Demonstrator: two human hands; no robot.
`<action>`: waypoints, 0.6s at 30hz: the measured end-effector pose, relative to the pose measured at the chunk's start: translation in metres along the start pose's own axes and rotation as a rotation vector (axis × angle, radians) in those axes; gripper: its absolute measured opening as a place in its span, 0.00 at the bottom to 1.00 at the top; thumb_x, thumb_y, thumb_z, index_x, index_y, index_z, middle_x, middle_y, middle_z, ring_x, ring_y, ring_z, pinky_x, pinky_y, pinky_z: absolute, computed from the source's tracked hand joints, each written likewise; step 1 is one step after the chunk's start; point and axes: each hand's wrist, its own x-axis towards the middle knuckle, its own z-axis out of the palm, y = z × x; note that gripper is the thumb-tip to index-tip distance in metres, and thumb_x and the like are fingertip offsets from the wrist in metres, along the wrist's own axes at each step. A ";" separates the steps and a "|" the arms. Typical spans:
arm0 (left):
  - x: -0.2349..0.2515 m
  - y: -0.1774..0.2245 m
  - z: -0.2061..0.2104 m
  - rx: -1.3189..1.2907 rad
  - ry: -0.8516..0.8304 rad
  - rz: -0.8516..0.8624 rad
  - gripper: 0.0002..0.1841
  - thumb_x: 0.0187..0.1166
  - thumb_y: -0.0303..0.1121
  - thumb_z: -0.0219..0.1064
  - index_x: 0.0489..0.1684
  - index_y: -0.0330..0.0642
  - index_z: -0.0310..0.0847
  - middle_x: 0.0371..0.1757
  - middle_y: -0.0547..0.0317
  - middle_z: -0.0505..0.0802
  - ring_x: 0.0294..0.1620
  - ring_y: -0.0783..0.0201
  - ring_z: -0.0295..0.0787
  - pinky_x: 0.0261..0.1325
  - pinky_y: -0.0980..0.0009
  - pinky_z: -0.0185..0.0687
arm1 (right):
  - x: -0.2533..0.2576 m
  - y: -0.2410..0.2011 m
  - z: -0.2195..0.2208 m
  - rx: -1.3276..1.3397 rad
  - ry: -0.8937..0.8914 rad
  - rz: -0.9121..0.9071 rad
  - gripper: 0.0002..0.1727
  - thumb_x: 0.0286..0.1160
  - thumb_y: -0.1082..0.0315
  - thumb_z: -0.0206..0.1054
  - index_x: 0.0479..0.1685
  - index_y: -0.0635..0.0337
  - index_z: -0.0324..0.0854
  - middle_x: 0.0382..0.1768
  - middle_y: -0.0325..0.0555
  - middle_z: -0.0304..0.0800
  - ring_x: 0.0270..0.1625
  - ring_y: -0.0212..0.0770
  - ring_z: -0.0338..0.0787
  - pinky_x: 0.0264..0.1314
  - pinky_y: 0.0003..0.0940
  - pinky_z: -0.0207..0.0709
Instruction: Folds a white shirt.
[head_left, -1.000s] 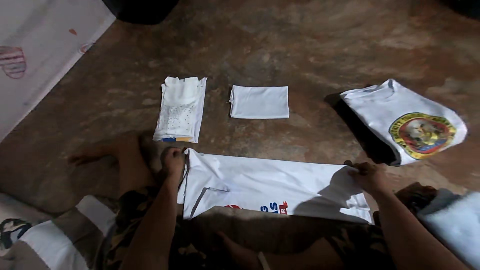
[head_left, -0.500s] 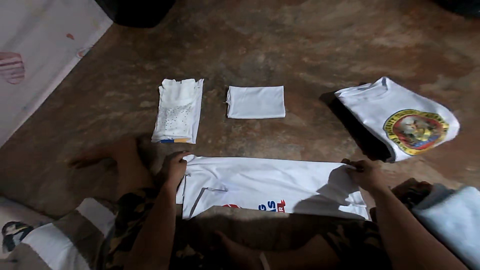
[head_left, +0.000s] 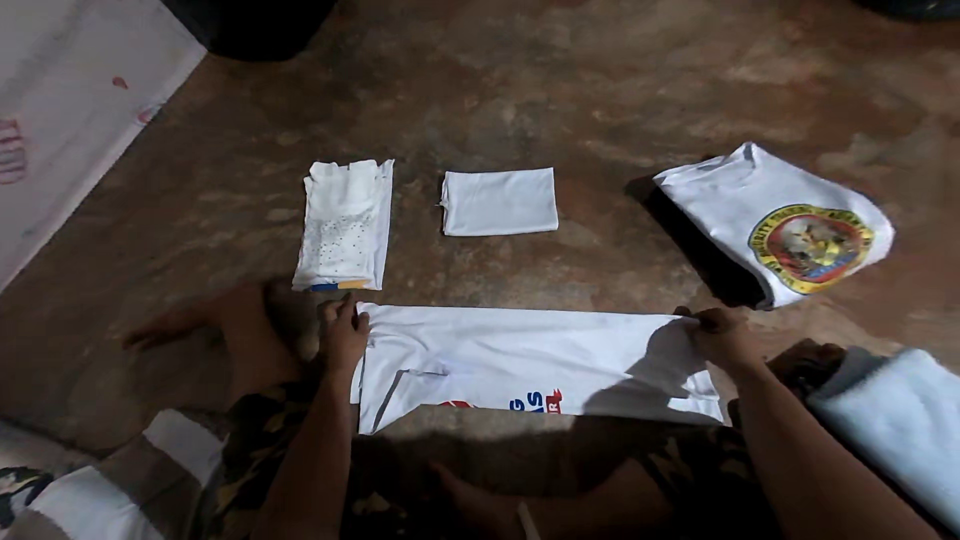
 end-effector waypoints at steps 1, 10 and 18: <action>-0.001 0.000 -0.001 0.008 0.029 0.028 0.26 0.86 0.40 0.63 0.83 0.46 0.73 0.83 0.36 0.73 0.78 0.38 0.75 0.77 0.39 0.73 | 0.000 -0.001 -0.001 -0.003 -0.008 0.011 0.22 0.82 0.65 0.65 0.71 0.68 0.78 0.64 0.72 0.83 0.69 0.69 0.83 0.71 0.69 0.71; -0.041 0.043 -0.043 0.048 -0.121 0.263 0.27 0.85 0.35 0.63 0.81 0.33 0.70 0.76 0.28 0.79 0.77 0.33 0.75 0.79 0.37 0.69 | -0.023 0.003 -0.019 0.037 -0.098 0.046 0.23 0.75 0.69 0.72 0.67 0.72 0.78 0.61 0.72 0.85 0.65 0.68 0.84 0.70 0.68 0.72; -0.124 0.067 -0.053 0.188 -0.702 0.143 0.34 0.81 0.43 0.72 0.85 0.39 0.67 0.81 0.35 0.77 0.81 0.37 0.73 0.82 0.40 0.67 | -0.055 -0.009 -0.019 -0.162 -0.630 -0.164 0.20 0.68 0.68 0.81 0.54 0.71 0.86 0.53 0.68 0.88 0.58 0.62 0.86 0.68 0.64 0.72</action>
